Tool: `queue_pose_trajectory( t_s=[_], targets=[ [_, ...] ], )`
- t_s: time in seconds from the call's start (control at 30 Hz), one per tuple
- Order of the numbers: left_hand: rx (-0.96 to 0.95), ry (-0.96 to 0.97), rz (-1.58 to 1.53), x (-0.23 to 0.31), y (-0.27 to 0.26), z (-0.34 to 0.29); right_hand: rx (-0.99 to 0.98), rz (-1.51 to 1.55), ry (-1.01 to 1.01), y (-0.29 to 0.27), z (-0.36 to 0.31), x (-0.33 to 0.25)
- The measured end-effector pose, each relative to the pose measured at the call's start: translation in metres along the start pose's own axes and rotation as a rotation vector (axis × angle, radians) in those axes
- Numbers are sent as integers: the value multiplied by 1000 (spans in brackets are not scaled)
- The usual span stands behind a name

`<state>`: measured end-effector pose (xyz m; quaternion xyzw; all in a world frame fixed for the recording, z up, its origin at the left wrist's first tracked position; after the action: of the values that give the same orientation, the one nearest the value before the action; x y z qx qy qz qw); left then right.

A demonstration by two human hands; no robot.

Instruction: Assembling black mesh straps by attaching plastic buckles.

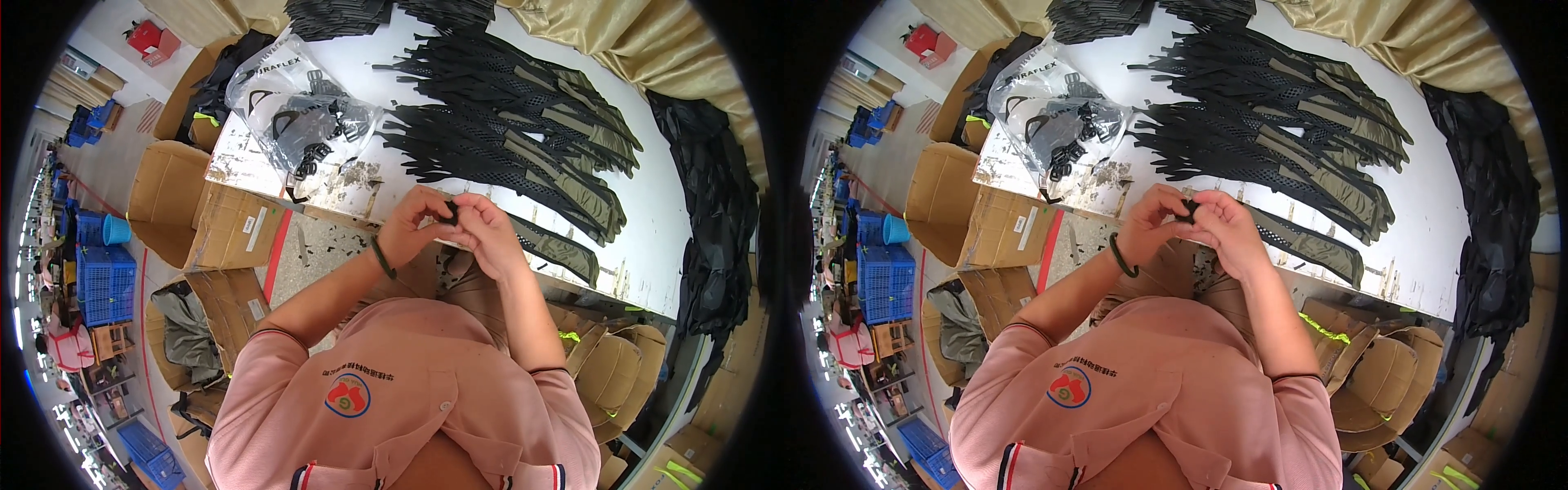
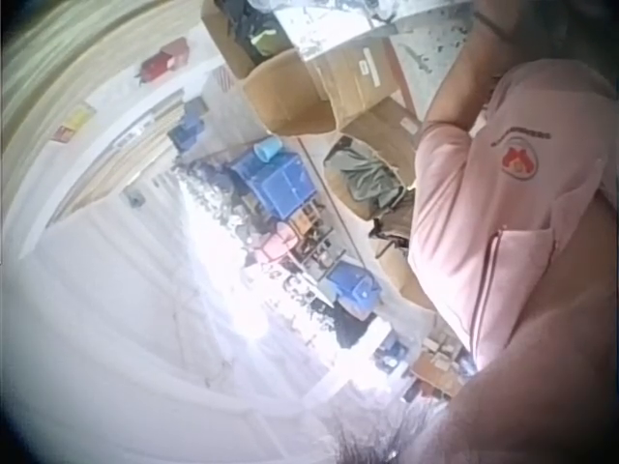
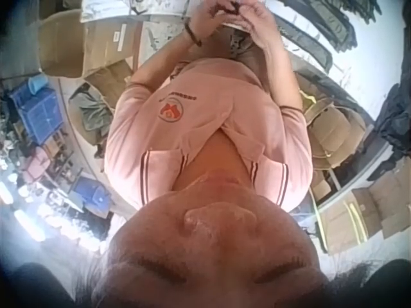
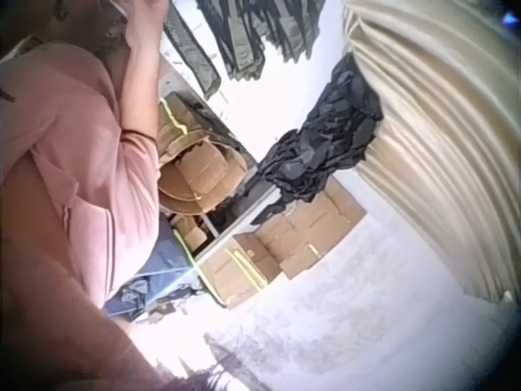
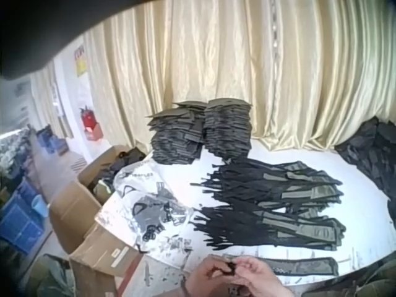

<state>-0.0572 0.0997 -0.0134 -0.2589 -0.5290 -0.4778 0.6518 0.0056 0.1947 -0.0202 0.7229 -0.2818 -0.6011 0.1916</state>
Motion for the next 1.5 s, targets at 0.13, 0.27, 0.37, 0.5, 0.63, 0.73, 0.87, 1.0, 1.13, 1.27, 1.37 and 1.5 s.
queue_pose_trajectory(
  t_s=[0.13,0.27,0.37,0.5,0.63,0.73,0.87,1.0,1.13,1.27,1.37,1.5],
  targets=[
    [-90,-35,257,9,4,2,-59,-572,-11,-5,5,-15],
    [-212,-88,397,16,17,1,-88,-889,4,-1,5,-14],
    [-274,-243,263,5,27,-11,-82,-733,-10,-7,8,-5],
    [-90,-436,-407,-22,11,-58,24,-966,-105,-30,9,-30],
    [215,-788,-690,-74,-49,-157,563,-1924,-412,-42,-11,-133],
    [158,-1047,142,-75,-98,-184,518,-1957,-333,-86,-8,-138],
    [26,-534,544,-29,-77,-108,470,-1914,-508,-74,-17,-140],
    [43,-660,-557,-59,-12,-52,294,-1789,-542,-34,-39,-124],
    [161,-525,-818,-87,-21,-3,141,-1773,-469,-31,-66,-93],
    [196,-403,-876,-107,-41,6,100,-1832,-344,-58,-93,-78],
    [332,-429,-783,-109,-51,-5,154,-1918,-293,-77,-107,-81],
    [388,-463,-386,-97,-71,-24,294,-2062,-412,-76,-118,-97]
  ],
)
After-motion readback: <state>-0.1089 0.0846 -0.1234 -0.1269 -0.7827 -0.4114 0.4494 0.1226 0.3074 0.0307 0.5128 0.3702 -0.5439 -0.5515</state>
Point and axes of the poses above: each hand's wrist, its own z-axis towards the middle knuckle, its own y-axis out of the palm, x = y × z, the point moved 10 cm from there along z, towards the middle knuckle, and after that the axes turned 14 degrees about -x, right-handed, at the moved point
